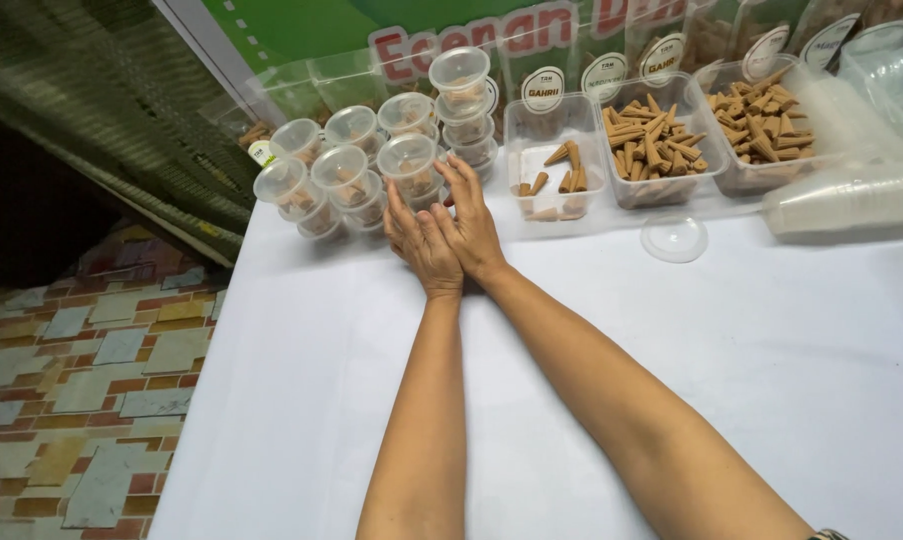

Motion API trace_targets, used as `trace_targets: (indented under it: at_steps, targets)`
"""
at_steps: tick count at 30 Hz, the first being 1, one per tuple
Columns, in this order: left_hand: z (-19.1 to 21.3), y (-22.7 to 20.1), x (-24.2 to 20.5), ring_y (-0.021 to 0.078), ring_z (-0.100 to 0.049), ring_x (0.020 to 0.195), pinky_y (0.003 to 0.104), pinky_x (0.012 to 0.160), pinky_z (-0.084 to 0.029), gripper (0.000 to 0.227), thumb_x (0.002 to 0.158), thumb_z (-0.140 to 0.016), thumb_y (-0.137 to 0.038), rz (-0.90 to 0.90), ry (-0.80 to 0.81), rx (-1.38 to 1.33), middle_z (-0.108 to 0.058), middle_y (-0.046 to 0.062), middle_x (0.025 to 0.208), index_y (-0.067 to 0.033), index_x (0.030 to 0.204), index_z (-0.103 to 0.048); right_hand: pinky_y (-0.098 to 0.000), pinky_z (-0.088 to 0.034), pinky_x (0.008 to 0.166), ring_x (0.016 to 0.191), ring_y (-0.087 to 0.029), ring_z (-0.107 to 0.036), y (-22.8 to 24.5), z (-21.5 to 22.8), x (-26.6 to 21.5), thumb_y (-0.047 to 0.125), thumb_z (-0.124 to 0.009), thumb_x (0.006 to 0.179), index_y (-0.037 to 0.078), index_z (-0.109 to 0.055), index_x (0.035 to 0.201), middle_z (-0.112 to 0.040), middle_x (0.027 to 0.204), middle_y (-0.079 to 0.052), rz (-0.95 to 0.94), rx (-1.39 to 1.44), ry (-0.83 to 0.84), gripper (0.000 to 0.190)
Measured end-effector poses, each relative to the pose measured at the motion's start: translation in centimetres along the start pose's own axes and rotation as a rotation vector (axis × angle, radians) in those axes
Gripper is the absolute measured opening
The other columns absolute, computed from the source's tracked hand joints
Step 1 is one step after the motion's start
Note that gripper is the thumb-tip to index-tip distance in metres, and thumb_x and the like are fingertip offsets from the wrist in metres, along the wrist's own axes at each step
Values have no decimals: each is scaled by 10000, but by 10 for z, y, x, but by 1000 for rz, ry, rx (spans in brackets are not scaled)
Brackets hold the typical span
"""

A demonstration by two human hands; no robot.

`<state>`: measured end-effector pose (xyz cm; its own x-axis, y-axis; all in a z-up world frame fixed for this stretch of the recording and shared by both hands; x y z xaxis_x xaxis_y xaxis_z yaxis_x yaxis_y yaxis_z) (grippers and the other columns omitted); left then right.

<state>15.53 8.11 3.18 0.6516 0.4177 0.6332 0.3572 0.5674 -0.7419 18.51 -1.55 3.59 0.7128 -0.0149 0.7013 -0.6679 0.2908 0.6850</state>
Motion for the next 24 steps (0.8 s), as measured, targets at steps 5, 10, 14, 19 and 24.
trace_targets:
  at_steps: [5,10,14,19,24]
  targets:
    - [1,-3,0,232,-299,1467,394,1215,-164,659,1054,-179,-558,0,-16,-43,-366,47,1622,-171,1575,-293,-425,-576,804,1028,-316,-667,7,6,-1,343,-514,1044,247,-411,1556,-372,1553,-128,-20,-3,13,531]
    - [-10,22,-7,264,-291,1484,385,1215,-164,618,1048,-275,-529,-30,-72,-10,-296,123,1639,-136,1525,-253,-446,-574,834,1063,-349,-659,8,9,-4,289,-524,1037,205,-372,1571,-362,1536,-177,-15,20,25,562]
    - [-9,16,-14,332,-295,1464,439,1209,-179,548,1047,-294,-520,-177,-106,45,-286,170,1595,-117,1417,-300,-432,-579,821,1015,-332,-656,10,20,-16,175,-478,1031,143,-389,1531,-385,1499,-173,-11,-12,23,510]
    - [-5,-35,-37,362,-299,1432,484,1197,-188,480,1056,-290,-515,-408,-38,39,-318,164,1543,-126,1327,-363,-416,-587,818,1012,-309,-657,34,71,-47,172,-492,1048,141,-438,1479,-433,1443,-136,-39,-69,140,435]
    - [-16,-105,-83,369,-364,1404,538,1173,-266,418,1042,-369,-520,-800,115,-24,-397,122,1486,-180,1284,-390,-408,-488,954,1188,-293,-625,74,168,-81,-7,-494,940,74,-577,1336,-617,1288,-119,462,-651,284,413]
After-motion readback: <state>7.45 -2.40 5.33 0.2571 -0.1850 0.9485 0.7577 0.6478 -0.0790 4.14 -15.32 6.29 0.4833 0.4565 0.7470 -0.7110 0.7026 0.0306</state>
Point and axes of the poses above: each hand's wrist, its own x-axis towards the middle knuckle, its own z-axis out of the back of the hand, y = z × x, the point moved 6 cm from there along x, towards the middle knuckle
